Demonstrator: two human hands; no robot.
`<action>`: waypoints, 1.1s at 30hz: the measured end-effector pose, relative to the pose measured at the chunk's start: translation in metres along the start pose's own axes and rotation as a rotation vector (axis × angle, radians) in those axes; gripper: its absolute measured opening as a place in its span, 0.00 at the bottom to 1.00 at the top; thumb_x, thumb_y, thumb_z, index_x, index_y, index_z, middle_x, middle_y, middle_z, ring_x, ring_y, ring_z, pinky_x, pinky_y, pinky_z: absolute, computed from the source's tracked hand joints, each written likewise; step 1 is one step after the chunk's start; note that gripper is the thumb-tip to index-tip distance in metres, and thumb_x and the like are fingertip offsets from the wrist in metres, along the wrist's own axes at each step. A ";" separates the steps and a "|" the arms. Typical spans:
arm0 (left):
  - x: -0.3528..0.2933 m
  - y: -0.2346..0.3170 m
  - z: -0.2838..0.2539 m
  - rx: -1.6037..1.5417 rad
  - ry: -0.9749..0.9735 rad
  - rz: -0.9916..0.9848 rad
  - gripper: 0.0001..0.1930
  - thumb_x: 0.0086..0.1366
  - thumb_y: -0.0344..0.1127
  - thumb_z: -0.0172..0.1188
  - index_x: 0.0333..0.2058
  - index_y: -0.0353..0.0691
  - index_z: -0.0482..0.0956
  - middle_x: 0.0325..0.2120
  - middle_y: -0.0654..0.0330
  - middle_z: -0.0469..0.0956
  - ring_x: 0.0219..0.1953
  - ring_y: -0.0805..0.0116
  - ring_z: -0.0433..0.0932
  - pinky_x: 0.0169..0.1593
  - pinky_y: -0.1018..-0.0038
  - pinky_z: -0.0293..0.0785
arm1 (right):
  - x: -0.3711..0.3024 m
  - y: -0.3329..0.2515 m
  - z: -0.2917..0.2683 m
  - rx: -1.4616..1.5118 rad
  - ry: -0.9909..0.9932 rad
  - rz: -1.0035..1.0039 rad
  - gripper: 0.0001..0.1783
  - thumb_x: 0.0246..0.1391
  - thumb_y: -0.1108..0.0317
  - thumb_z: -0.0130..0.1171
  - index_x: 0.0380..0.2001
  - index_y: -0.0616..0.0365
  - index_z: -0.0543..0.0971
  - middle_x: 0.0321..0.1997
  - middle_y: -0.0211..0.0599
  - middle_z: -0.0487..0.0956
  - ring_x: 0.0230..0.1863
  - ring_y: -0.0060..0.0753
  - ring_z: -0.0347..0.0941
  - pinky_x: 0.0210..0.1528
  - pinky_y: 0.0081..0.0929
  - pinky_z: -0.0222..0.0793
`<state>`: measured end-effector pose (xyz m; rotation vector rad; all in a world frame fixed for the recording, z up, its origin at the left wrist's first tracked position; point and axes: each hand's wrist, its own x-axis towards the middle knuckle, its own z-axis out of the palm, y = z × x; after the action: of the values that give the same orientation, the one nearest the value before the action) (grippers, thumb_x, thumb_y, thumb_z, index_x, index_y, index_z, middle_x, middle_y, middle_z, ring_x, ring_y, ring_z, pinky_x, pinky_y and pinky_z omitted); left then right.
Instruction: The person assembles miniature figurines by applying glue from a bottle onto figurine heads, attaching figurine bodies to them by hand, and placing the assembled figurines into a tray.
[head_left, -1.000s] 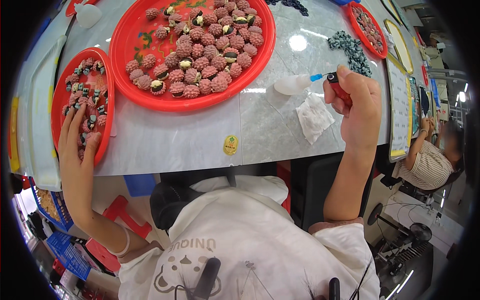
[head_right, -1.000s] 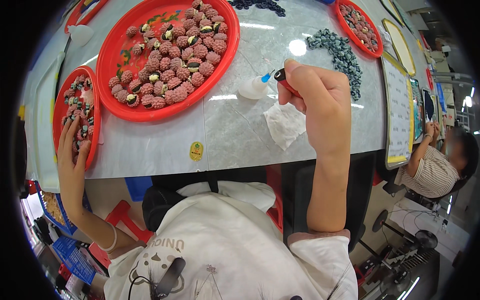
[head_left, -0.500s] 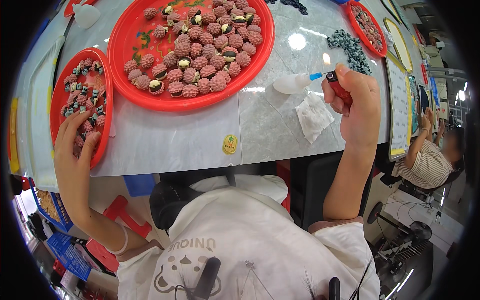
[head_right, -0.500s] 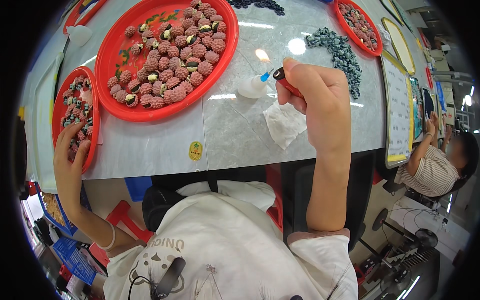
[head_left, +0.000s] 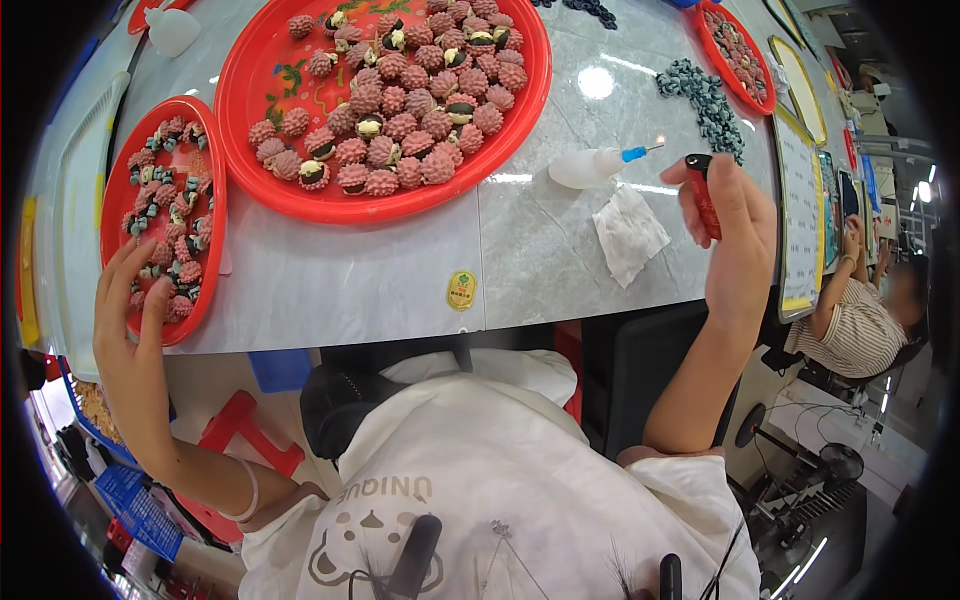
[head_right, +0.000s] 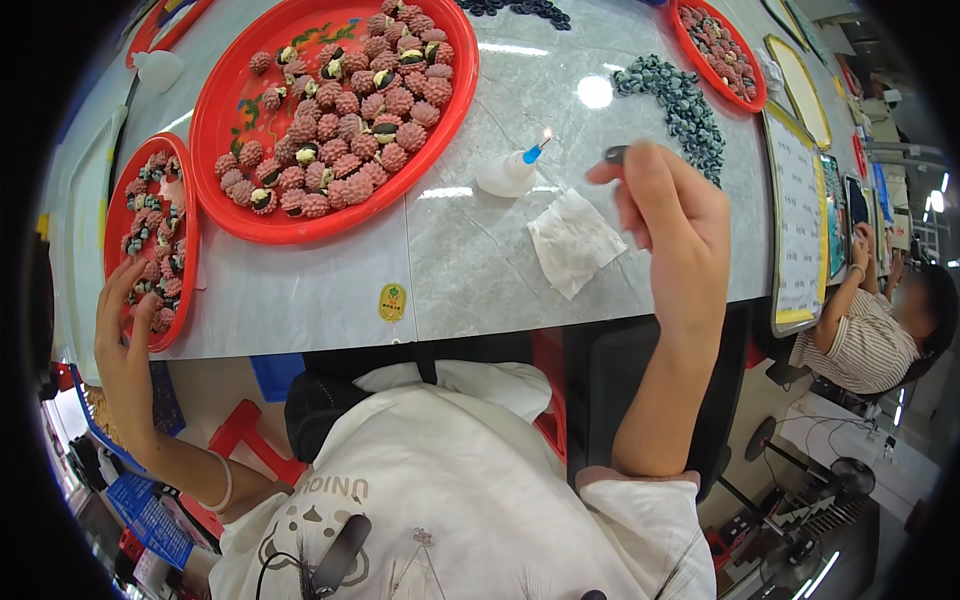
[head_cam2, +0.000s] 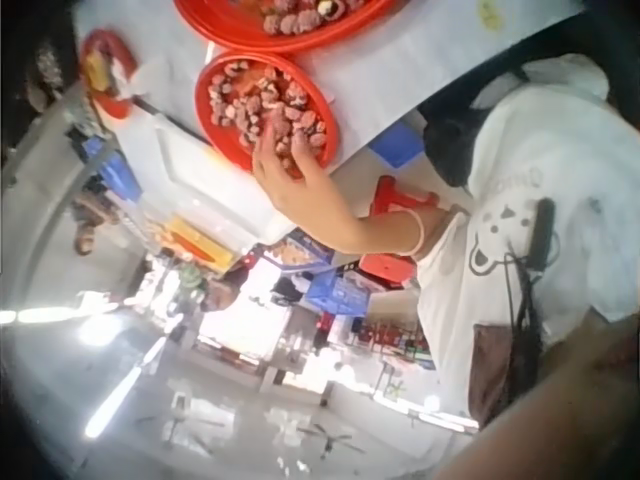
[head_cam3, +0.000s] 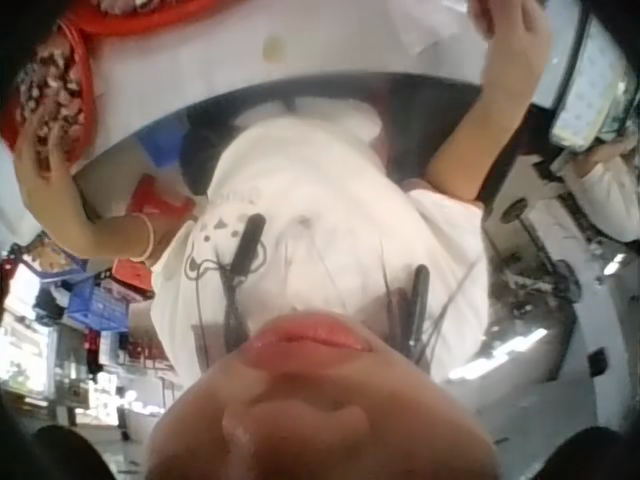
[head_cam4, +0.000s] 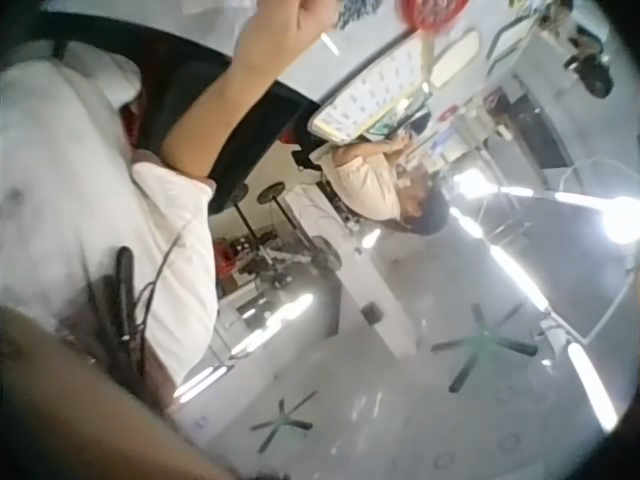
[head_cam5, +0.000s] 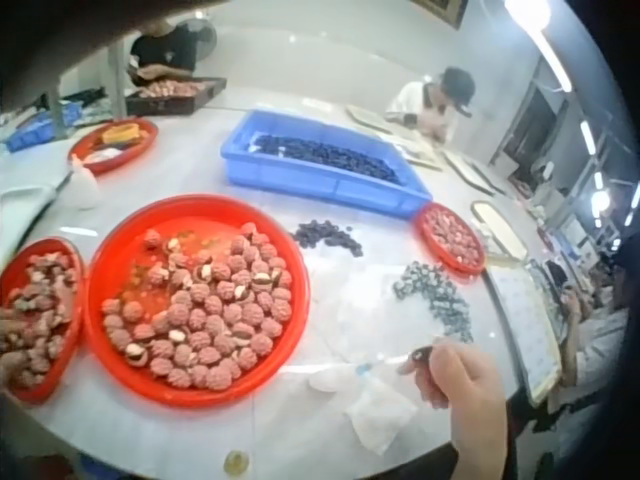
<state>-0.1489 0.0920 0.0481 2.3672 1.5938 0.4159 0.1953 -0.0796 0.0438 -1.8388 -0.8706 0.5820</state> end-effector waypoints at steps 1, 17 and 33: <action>-0.001 -0.002 0.000 -0.001 -0.001 0.000 0.14 0.56 0.35 0.50 0.42 0.40 0.71 0.45 0.57 0.67 0.47 0.64 0.66 0.49 0.73 0.62 | -0.001 0.009 -0.005 -0.001 0.000 0.000 0.20 0.55 0.59 0.40 0.25 0.65 0.74 0.14 0.27 0.66 0.15 0.11 0.54 0.17 0.12 0.44; 0.014 0.025 -0.007 -0.179 -0.255 -0.072 0.13 0.56 0.30 0.48 0.41 0.36 0.69 0.43 0.56 0.67 0.41 0.64 0.68 0.41 0.75 0.66 | -0.001 0.018 0.034 -0.212 0.033 -0.367 0.17 0.40 0.77 0.54 0.38 0.62 0.72 0.41 0.36 0.73 0.42 0.26 0.66 0.43 0.22 0.60; 0.123 0.104 0.093 -0.177 -0.214 0.678 0.21 0.57 0.43 0.49 0.47 0.39 0.64 0.44 0.50 0.64 0.50 0.58 0.60 0.53 0.70 0.56 | 0.013 0.035 0.041 0.580 -0.124 -0.109 0.15 0.50 0.64 0.52 0.36 0.64 0.67 0.29 0.40 0.74 0.30 0.24 0.69 0.33 0.19 0.63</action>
<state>0.0185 0.1637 0.0115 2.6422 0.6040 0.3868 0.1852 -0.0556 -0.0049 -1.2347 -0.7744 0.7900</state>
